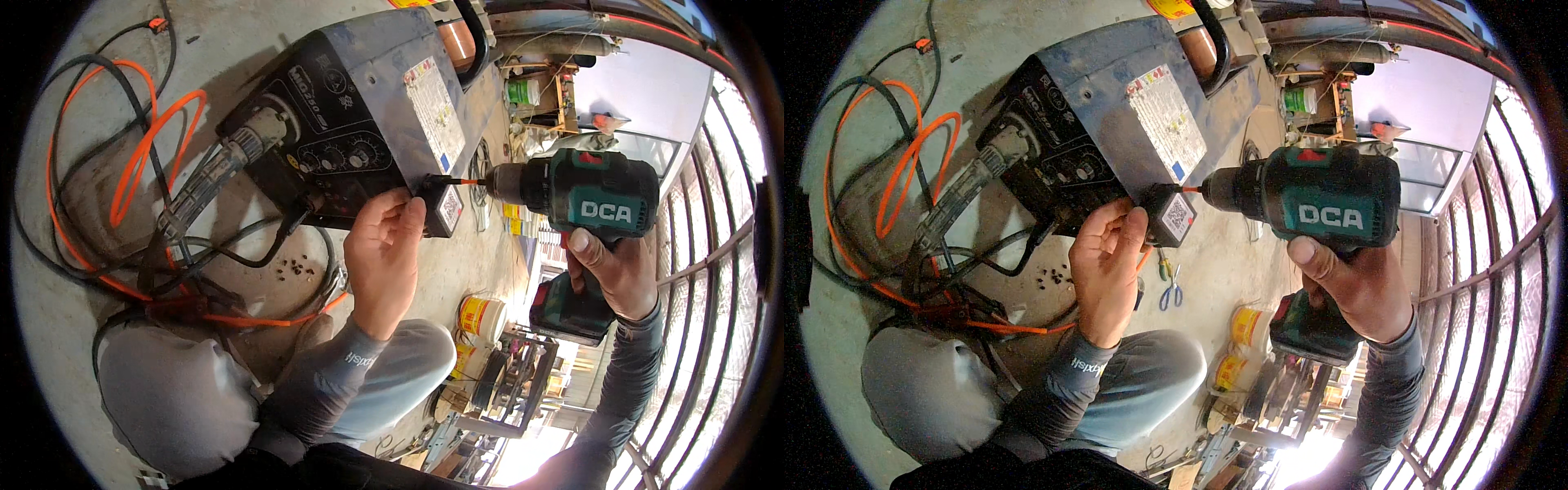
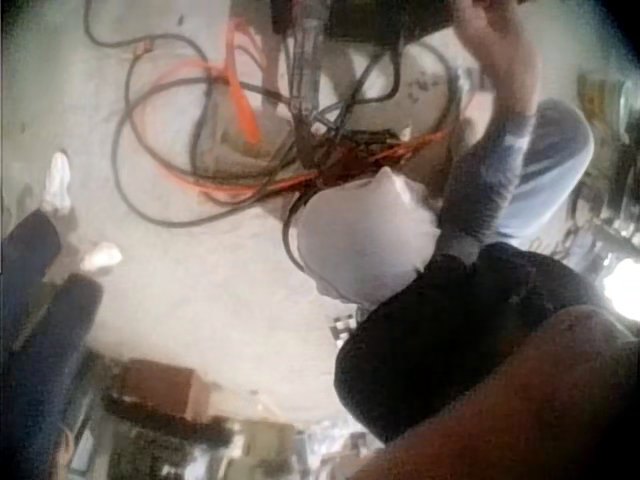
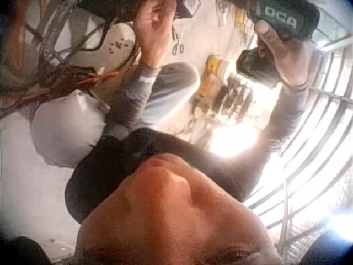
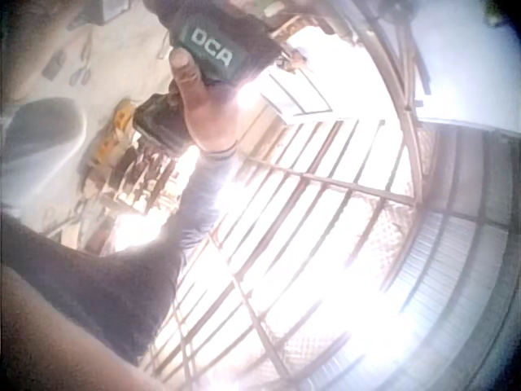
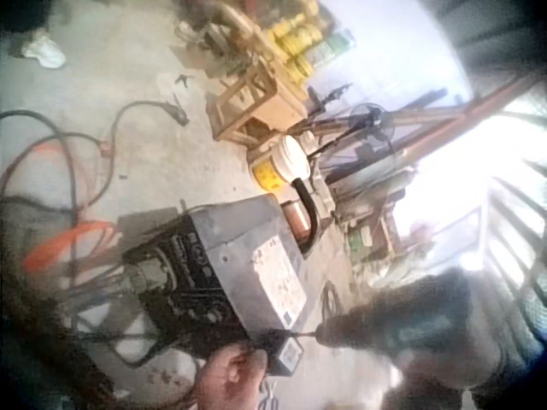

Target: The person uses a cordless drill to fasten screws into a black metal machine, likely a welding unit, in a workshop. They repeatedly position screws and drive them in, then briefly handle a small black box with a QR code before continuing to secure the machine.

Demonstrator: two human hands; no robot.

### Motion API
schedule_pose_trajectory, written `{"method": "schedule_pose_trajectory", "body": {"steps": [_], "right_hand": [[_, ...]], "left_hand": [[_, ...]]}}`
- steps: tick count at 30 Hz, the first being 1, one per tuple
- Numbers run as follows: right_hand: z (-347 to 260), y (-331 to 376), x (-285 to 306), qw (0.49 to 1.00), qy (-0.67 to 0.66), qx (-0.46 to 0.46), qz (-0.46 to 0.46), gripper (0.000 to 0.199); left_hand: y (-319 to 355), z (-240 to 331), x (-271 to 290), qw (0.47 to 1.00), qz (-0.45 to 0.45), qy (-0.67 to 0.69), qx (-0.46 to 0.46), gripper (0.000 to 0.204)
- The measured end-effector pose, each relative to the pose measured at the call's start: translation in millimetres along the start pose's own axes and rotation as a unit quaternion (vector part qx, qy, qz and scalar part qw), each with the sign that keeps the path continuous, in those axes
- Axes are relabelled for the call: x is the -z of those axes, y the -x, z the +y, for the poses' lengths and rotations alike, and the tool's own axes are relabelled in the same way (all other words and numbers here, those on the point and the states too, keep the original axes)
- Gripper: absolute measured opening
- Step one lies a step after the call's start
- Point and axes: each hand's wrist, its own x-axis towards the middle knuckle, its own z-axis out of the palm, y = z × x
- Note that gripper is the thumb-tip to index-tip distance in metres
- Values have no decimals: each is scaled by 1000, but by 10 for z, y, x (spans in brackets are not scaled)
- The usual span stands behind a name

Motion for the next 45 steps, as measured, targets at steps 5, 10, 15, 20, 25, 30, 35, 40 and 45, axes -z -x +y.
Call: {"method": "schedule_pose_trajectory", "body": {"steps": [5, 10, 15, 20, 25, 30, 35, 40, 45], "right_hand": [[37, 37, -59, 1000, -26, 1, 15, 39], [156, 48, 22, 1000, -6, -5, 16, 47], [156, 26, 62, 1000, 5, 5, 5, 45], [156, 9, -10, 999, -14, 11, 28, 43], [97, -34, 77, 999, -21, 17, -31, 47], [-125, -72, 67, 997, -16, -68, -31, 59], [-56, -69, -29, 996, -48, -66, -28, 68], [-26, -18, -139, 997, -55, -56, 21, 72], [34, 8, -48, 999, -10, -38, 32, 64]], "left_hand": [[-36, 2, 3, 999, 19, 30, 35, 22], [-49, 43, -8, 999, 26, 25, 12, 21], [-42, 109, -32, 999, 29, 28, 20, 20], [-58, 83, -8, 999, 38, 2, 15, 17], [-63, 57, -23, 1000, 23, 15, -4, 14], [-27, 118, -25, 999, 23, 6, 24, 19], [-47, 156, -18, 999, 24, 18, 19, 19], [-37, 130, -52, 999, 29, 17, 31, 19], [-39, 56, 6, 1000, 1, 21, -4, 15]]}}
